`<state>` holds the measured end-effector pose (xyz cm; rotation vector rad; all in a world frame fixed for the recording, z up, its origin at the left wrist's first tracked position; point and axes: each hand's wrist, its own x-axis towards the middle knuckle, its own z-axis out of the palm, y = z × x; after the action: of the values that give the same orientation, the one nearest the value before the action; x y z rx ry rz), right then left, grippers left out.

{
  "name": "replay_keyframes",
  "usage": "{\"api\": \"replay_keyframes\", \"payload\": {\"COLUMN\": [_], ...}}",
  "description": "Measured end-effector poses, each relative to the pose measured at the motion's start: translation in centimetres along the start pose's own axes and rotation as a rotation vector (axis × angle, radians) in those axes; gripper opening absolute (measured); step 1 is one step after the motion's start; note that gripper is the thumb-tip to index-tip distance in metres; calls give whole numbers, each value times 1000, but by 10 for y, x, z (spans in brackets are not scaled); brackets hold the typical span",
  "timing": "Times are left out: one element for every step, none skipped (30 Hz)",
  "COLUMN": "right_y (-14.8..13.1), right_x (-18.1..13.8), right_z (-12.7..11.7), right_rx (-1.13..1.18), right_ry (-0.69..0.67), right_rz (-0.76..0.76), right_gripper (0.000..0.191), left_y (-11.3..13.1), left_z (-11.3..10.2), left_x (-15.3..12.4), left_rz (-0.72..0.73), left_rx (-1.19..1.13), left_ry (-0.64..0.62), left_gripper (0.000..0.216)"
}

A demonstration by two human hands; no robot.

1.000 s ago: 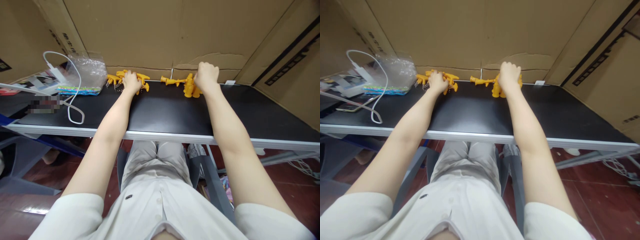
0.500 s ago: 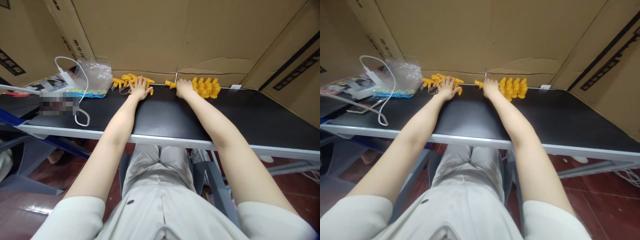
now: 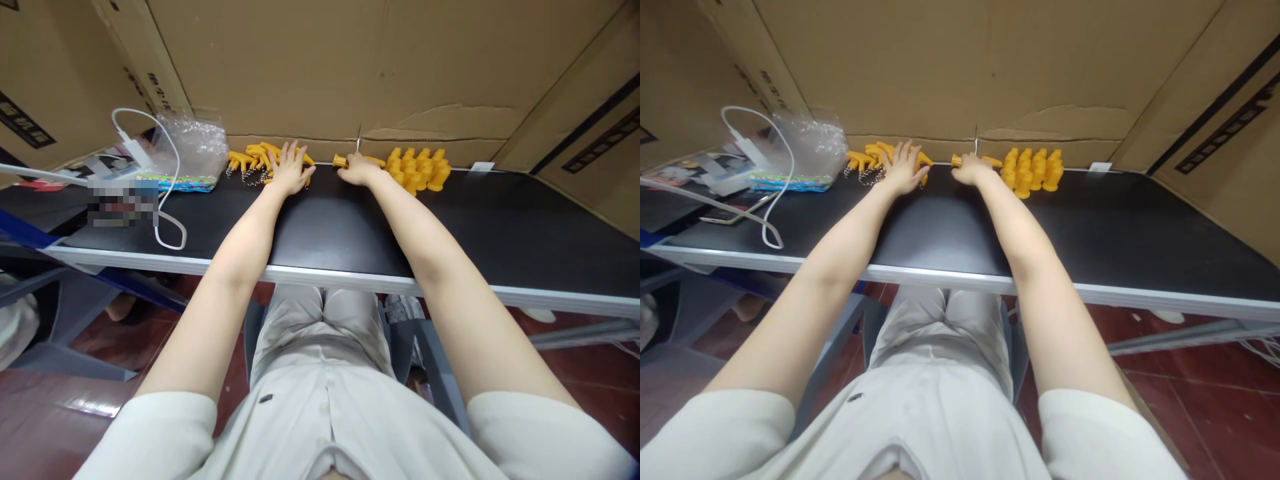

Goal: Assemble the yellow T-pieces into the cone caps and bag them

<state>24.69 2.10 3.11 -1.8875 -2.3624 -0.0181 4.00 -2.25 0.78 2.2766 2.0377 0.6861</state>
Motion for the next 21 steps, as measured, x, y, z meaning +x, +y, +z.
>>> {"api": "replay_keyframes", "payload": {"right_y": [0, 0, 1, 3, 5, 8, 10, 13, 16, 18, 21, 22, 24, 24, 24, 24, 23, 22, 20, 19, 18], "right_x": [-2, -4, -5, -6, -7, -8, -8, -9, -10, -12, -13, -16, -19, -23, -28, -34, -41, -48, -56, -63, -69], "right_z": [1, 3, 4, 5, 5, 4, 2, -1, -5, -10, -15, -19, -24, -27, -30, -33, -36, -38, -40, -42, -43], "right_rx": [0, -6, -13, -19, -19, -14, -3, 9, 20, 32, 45, 63, 87, 116, 145, 169, 182, 182, 169, 144, 115], "right_ry": [24, 51, 78, 101, 118, 133, 149, 166, 183, 203, 225, 250, 275, 298, 316, 327, 333, 333, 333, 325, 318], "right_rz": [-2, -4, -7, -9, -12, -15, -21, -30, -39, -53, -74, -101, -133, -170, -210, -249, -288, -325, -361, -392, -411], "right_gripper": [62, 62, 61, 61, 61, 61, 61, 60, 58, 55, 52, 49, 47, 45, 44, 44, 44, 43, 42, 41, 39], "left_y": [4, 8, 12, 16, 19, 22, 23, 25, 25, 26, 26, 26, 27, 27, 29, 30, 32, 34, 36, 38, 39], "left_z": [0, -1, -1, 0, 0, 1, 2, 2, 3, 3, 4, 3, 3, 1, 0, -2, -4, -7, -9, -11, -13], "left_x": [0, 0, -1, -2, -2, -3, -3, -3, -3, -2, -2, -1, -1, -1, -2, -3, -5, -7, -9, -10, -11], "left_rz": [17, 33, 48, 62, 75, 86, 95, 103, 110, 116, 124, 130, 138, 146, 157, 168, 180, 192, 201, 205, 205], "left_rx": [1, 6, 13, 23, 34, 44, 52, 56, 54, 48, 37, 25, 13, 4, -4, -9, -13, -15, -16, -15, -14], "left_ry": [-5, -18, -36, -58, -80, -98, -110, -116, -114, -108, -97, -84, -70, -59, -49, -40, -30, -18, 0, 21, 42], "left_gripper": [80, 81, 83, 84, 86, 88, 89, 89, 90, 90, 89, 89, 88, 88, 87, 86, 84, 83, 81, 78, 76]}}
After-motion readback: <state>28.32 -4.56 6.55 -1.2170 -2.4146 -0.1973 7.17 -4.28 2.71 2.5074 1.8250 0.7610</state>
